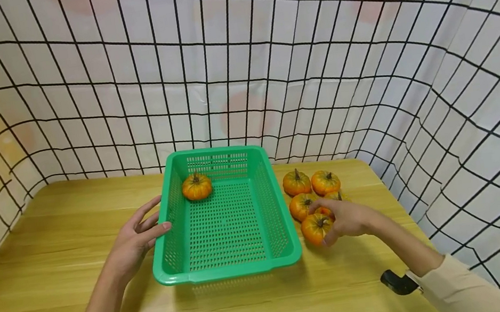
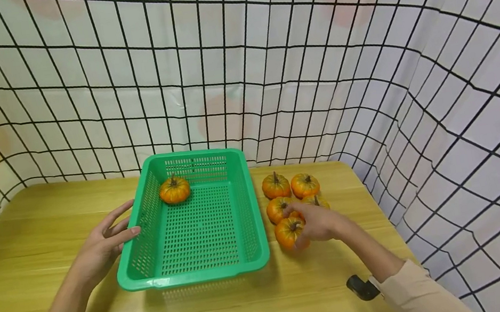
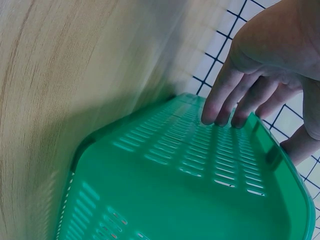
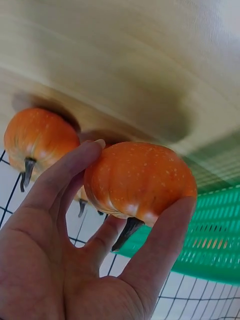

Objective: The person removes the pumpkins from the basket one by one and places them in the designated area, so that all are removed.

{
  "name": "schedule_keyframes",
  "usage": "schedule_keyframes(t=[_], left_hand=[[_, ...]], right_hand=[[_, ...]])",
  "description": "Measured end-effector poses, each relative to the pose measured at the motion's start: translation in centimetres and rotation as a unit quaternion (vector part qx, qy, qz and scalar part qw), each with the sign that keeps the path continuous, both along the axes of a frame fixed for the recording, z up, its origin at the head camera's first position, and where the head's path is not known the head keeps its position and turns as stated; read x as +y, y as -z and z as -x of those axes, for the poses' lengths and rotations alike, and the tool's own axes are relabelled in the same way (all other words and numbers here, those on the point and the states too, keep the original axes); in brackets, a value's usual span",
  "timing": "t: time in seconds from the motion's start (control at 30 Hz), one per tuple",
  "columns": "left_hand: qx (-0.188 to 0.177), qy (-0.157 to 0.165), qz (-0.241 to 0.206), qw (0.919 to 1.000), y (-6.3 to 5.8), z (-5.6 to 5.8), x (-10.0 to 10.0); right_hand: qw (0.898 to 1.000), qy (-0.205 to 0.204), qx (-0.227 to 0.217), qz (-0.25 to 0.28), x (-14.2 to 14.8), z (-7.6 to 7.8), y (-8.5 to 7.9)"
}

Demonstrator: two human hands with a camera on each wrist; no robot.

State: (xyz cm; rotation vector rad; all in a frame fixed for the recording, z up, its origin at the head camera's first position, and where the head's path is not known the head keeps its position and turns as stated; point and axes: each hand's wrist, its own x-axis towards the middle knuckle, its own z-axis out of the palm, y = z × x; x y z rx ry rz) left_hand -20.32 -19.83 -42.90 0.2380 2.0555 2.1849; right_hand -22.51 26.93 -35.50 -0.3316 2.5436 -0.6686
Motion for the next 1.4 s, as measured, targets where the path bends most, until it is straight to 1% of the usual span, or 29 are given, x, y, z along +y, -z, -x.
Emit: schedule_keyframes(t=[0.13, 0.37, 0.53, 0.7, 0.73, 0.8, 0.97, 1.2, 1.4], left_hand=[[0.000, 0.002, 0.003, 1.0000, 0.0, 0.0, 0.1], [-0.003, 0.002, 0.004, 1.0000, 0.0, 0.0, 0.0], [-0.004, 0.000, 0.003, 1.0000, 0.0, 0.0, 0.1], [-0.004, -0.001, 0.005, 1.0000, 0.1, 0.1, 0.1], [-0.004, -0.001, 0.008, 1.0000, 0.1, 0.1, 0.0], [-0.004, -0.002, 0.011, 0.9999, 0.2, 0.1, 0.0], [-0.003, -0.003, 0.012, 0.9999, 0.2, 0.0, 0.0], [-0.002, -0.003, 0.010, 0.9999, 0.0, -0.1, 0.0], [0.000, -0.001, 0.009, 1.0000, -0.1, -0.1, 0.0]], right_hand=[[1.000, 0.000, -0.003, 0.001, 0.2, 0.0, 0.7], [1.000, -0.015, 0.027, -0.001, 0.2, -0.1, 1.5], [0.999, -0.016, 0.034, 0.000, 0.2, -0.2, 2.0], [0.999, -0.012, 0.039, 0.000, 0.2, -0.2, 2.2], [0.999, -0.016, 0.041, -0.001, 0.2, -0.2, 2.2], [0.999, -0.008, 0.041, -0.001, 0.2, -0.1, 2.3], [0.999, -0.003, 0.045, 0.004, 0.2, -0.1, 2.6], [0.998, -0.006, 0.055, 0.005, 0.2, -0.4, 3.0], [0.998, -0.009, 0.055, 0.004, 0.2, -0.3, 2.9]])
